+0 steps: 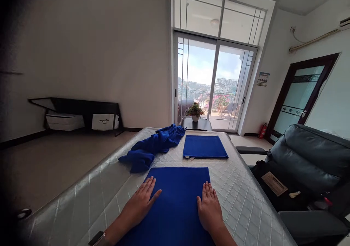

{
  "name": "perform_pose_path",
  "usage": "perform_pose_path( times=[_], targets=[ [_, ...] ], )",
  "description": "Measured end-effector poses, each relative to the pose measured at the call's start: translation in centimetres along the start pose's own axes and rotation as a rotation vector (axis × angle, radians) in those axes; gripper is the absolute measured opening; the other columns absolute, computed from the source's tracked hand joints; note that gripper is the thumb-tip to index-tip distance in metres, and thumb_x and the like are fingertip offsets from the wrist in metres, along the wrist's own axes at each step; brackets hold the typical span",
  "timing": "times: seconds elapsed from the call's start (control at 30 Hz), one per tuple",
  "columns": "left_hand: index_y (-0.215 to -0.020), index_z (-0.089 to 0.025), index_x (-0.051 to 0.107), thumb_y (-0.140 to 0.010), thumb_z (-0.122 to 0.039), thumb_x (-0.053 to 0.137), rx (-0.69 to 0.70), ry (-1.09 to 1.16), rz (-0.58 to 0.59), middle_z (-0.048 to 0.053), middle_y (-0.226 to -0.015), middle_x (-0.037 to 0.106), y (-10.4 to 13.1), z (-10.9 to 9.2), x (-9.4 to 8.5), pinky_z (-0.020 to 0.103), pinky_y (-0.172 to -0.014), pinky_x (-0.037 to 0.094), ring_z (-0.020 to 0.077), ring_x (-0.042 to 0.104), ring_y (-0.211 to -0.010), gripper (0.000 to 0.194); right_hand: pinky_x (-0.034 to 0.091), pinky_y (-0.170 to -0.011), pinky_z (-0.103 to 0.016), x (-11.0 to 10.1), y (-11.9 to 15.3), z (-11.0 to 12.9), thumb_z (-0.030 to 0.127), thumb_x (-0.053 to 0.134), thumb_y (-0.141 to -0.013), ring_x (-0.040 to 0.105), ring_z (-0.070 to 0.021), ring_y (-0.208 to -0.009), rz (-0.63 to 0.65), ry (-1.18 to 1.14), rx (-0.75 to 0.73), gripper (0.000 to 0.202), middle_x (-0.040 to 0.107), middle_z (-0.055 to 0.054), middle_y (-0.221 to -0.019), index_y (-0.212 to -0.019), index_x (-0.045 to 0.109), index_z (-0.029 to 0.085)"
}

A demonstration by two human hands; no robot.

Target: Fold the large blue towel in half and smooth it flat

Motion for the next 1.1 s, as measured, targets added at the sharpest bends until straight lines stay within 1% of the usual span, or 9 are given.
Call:
perform_pose_path(
  times=[0.13, 0.23, 0.3, 0.4, 0.57, 0.77, 0.87, 0.97, 1.1],
  targets=[
    [-0.163, -0.020, 0.035, -0.105, -0.063, 0.027, 0.310, 0.080, 0.047, 0.009, -0.170, 0.034, 1.4, -8.4, 0.1, 0.046, -0.127, 0.036, 0.0256, 0.033, -0.157, 0.072, 0.013, -0.131, -0.041, 0.6, -0.3, -0.4, 0.043, 0.022, -0.105, 0.012, -0.0216, -0.161, -0.024, -0.006, -0.008, 0.070, 0.020, -0.010, -0.172, -0.165, 0.027, 0.006],
    [-0.165, -0.023, 0.027, -0.105, -0.061, 0.032, 0.502, 0.143, 0.065, 0.010, -0.171, 0.031, 1.8, -14.6, 1.1, 0.048, -0.128, 0.035, 0.0261, 0.030, -0.158, 0.071, 0.012, -0.131, -0.043, 0.9, -0.4, -0.7, 0.036, 0.024, -0.105, 0.012, -0.0228, -0.161, -0.016, 0.049, -0.056, 0.066, 0.018, -0.011, -0.172, -0.164, 0.029, 0.007],
    [-0.166, -0.021, 0.023, -0.106, -0.058, 0.031, 0.539, 0.175, 0.060, 0.011, -0.171, 0.030, 1.6, -17.2, 1.6, 0.048, -0.129, 0.033, 0.0264, 0.028, -0.159, 0.071, 0.012, -0.130, -0.044, 1.0, -0.4, -0.7, 0.029, 0.027, -0.104, 0.010, -0.0239, -0.161, 0.009, 0.078, -0.112, 0.063, 0.016, -0.010, -0.173, -0.164, 0.034, 0.012],
    [-0.166, -0.018, 0.023, -0.106, -0.059, 0.029, 0.513, 0.175, 0.065, 0.013, -0.171, 0.031, 1.2, -18.3, 2.2, 0.048, -0.129, 0.032, 0.0270, 0.028, -0.159, 0.072, 0.012, -0.130, -0.044, 0.9, -0.3, -0.7, 0.029, 0.028, -0.104, 0.010, -0.0241, -0.161, 0.017, 0.068, -0.124, 0.062, 0.017, -0.009, -0.173, -0.163, 0.036, 0.013],
    [-0.165, -0.020, 0.026, -0.105, -0.064, 0.027, 0.430, 0.104, 0.083, 0.011, -0.171, 0.031, 1.9, -14.4, 2.5, 0.049, -0.128, 0.033, 0.0277, 0.030, -0.159, 0.074, 0.011, -0.131, -0.041, 0.3, -0.3, -0.4, 0.039, 0.023, -0.105, 0.013, -0.0221, -0.161, -0.003, 0.023, -0.014, 0.069, 0.018, -0.011, -0.172, -0.165, 0.026, 0.005],
    [-0.164, -0.020, 0.023, -0.104, -0.067, 0.027, 0.143, 0.025, 0.144, 0.010, -0.173, 0.024, 4.1, -4.3, 1.0, 0.053, -0.129, 0.030, 0.0296, 0.025, -0.160, 0.077, 0.009, -0.131, -0.039, 0.4, -0.4, -0.3, 0.043, 0.019, -0.105, 0.012, -0.0205, -0.161, 0.004, 0.008, 0.002, 0.070, 0.016, -0.008, -0.173, -0.165, 0.024, 0.007],
    [-0.164, -0.021, 0.022, -0.104, -0.066, 0.029, 0.048, -0.003, 0.100, 0.011, -0.173, 0.025, 5.3, -0.3, 0.2, 0.056, -0.128, 0.030, 0.0306, 0.026, -0.160, 0.076, 0.009, -0.131, -0.039, 0.6, -0.4, -0.5, 0.044, 0.020, -0.105, 0.011, -0.0205, -0.161, 0.008, 0.004, -0.001, 0.071, 0.015, -0.008, -0.173, -0.166, 0.022, 0.006],
    [-0.164, -0.019, 0.022, -0.104, -0.065, 0.029, 0.023, -0.004, 0.045, 0.013, -0.172, 0.028, 6.2, 1.3, -0.2, 0.056, -0.128, 0.032, 0.0301, 0.027, -0.159, 0.076, 0.009, -0.131, -0.040, 0.6, -0.3, -0.5, 0.045, 0.019, -0.106, 0.012, -0.0208, -0.161, 0.003, -0.005, -0.006, 0.072, 0.015, -0.009, -0.174, -0.166, 0.021, 0.006],
    [-0.163, -0.013, 0.029, -0.103, -0.068, 0.029, 0.032, -0.008, 0.034, 0.016, -0.171, 0.030, 6.4, 0.8, -0.6, 0.054, -0.128, 0.032, 0.0306, 0.028, -0.159, 0.081, 0.011, -0.131, -0.040, 0.2, -0.1, -0.2, 0.045, 0.018, -0.106, 0.014, -0.0206, -0.161, -0.012, 0.014, -0.015, 0.071, 0.017, -0.010, -0.173, -0.166, 0.021, 0.006]
  ],
)
Point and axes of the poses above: each hand's wrist, its own y-axis away from the middle knuckle, its own x-axis out of the palm, z = x × y, the point moved 4 cm from there along -y, towards the middle knuckle
